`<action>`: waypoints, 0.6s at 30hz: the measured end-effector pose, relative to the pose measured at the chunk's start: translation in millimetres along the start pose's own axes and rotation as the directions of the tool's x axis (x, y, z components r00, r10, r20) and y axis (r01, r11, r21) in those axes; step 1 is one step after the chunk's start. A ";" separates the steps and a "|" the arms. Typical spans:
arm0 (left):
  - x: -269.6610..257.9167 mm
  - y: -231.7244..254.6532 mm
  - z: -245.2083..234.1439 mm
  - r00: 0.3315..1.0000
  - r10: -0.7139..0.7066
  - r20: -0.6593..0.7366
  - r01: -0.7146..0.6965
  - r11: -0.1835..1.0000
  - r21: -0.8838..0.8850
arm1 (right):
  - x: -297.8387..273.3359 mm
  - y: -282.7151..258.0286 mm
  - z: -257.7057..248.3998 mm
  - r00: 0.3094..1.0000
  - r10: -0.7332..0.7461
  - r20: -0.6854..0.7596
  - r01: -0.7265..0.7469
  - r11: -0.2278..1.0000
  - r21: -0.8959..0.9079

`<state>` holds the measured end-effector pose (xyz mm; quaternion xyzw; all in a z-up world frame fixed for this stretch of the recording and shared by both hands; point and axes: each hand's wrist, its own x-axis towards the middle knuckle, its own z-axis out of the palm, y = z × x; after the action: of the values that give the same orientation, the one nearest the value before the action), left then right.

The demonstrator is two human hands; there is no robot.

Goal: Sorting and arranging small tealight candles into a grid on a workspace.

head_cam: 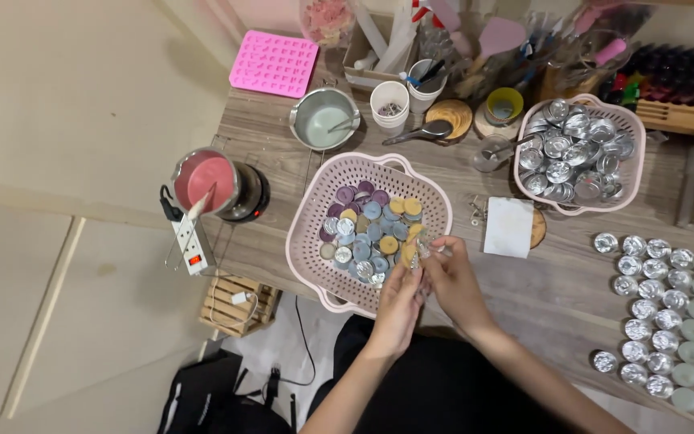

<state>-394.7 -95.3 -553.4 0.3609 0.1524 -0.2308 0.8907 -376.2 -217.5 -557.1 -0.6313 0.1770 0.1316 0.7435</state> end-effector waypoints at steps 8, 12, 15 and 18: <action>18.4 60.6 -27.7 0.986 0.164 -0.013 -0.146 0.909 0.389 | 12.1 -46.2 40.4 0.970 -0.237 0.048 0.242 0.946 -0.214; 16.1 75.5 -37.4 0.996 0.085 0.013 -0.080 0.855 0.513 | 10.7 -46.9 43.6 0.934 -0.345 0.093 0.350 0.829 -0.435; 18.4 77.8 -42.1 0.997 -0.021 -0.070 0.055 0.851 0.522 | 14.8 -38.1 45.6 0.928 -0.356 0.109 0.359 0.774 -0.521; 26.6 73.1 -54.6 0.999 0.033 -0.004 -0.026 0.864 0.504 | 19.6 -28.9 45.6 0.905 -0.417 0.089 0.398 0.752 -0.525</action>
<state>-339.8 -18.1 -561.1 0.5843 0.0869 -0.2467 0.7682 -341.9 -177.9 -533.4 -0.8372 0.0042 -0.0004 0.5468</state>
